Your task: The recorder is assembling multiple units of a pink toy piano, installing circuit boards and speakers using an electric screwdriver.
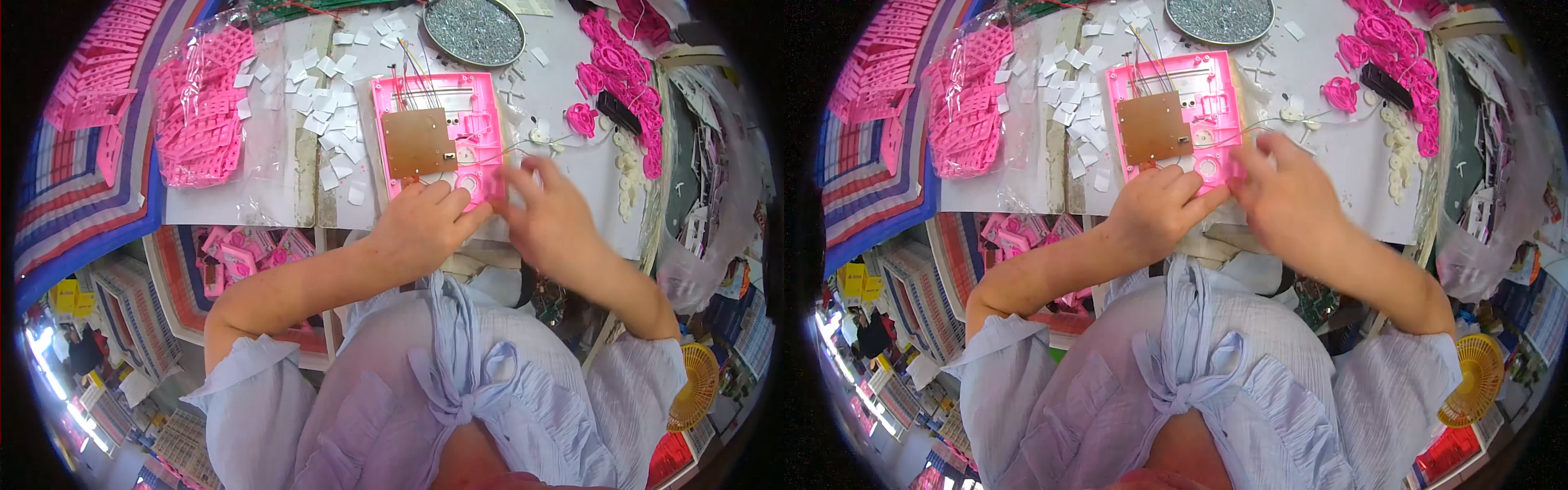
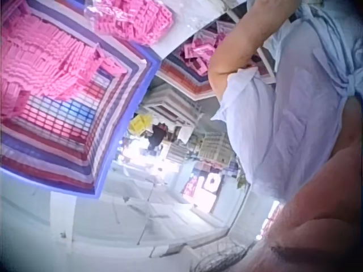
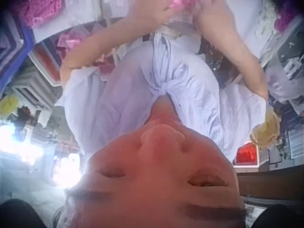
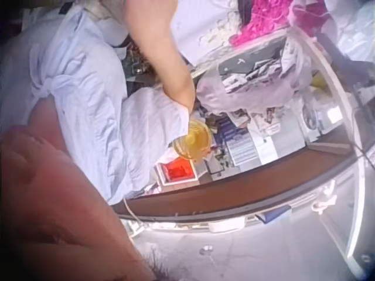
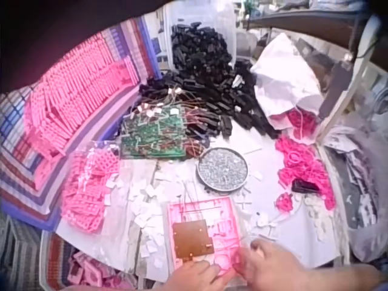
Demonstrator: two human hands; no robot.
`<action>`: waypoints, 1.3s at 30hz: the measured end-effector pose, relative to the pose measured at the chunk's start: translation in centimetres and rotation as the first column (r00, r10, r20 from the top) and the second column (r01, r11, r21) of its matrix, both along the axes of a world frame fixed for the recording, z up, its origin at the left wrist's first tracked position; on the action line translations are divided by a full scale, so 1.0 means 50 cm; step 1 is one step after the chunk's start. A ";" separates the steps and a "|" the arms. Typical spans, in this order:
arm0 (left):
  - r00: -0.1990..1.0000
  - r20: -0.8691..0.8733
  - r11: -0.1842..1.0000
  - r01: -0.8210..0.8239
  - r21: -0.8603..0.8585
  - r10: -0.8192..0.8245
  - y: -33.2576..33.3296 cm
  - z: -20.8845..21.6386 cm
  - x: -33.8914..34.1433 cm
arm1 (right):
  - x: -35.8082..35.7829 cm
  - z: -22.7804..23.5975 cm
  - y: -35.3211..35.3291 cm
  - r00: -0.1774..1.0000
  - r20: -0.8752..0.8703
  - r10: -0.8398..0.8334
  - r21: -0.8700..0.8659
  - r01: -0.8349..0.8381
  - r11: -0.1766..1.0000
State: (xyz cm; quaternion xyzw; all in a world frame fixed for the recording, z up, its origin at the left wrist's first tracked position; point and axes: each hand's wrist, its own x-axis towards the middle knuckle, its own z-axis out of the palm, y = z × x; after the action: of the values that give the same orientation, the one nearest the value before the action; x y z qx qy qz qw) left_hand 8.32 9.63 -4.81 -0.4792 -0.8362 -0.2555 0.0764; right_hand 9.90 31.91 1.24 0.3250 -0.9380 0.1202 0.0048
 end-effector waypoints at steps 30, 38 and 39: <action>0.962 -0.059 0.957 -0.257 0.135 0.266 -0.036 0.003 -0.250 | -0.201 -0.029 -0.070 0.965 -0.205 -0.166 -0.428 0.064 0.902; 0.916 0.247 0.919 -0.361 0.158 0.317 -0.040 -0.005 -0.230 | -0.202 -0.071 -0.071 0.977 -0.181 -0.115 -0.423 0.029 0.906; 0.907 0.281 0.912 -0.371 0.175 0.315 -0.041 -0.007 -0.231 | -0.201 -0.068 -0.069 0.977 -0.179 -0.119 -0.378 0.043 0.925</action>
State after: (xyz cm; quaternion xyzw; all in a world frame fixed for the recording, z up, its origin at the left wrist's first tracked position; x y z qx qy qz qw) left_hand -3.25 7.57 -5.16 -0.2765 -0.8765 -0.3880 0.0694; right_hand -0.15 28.46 -2.18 0.2894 -0.9056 0.2625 0.1647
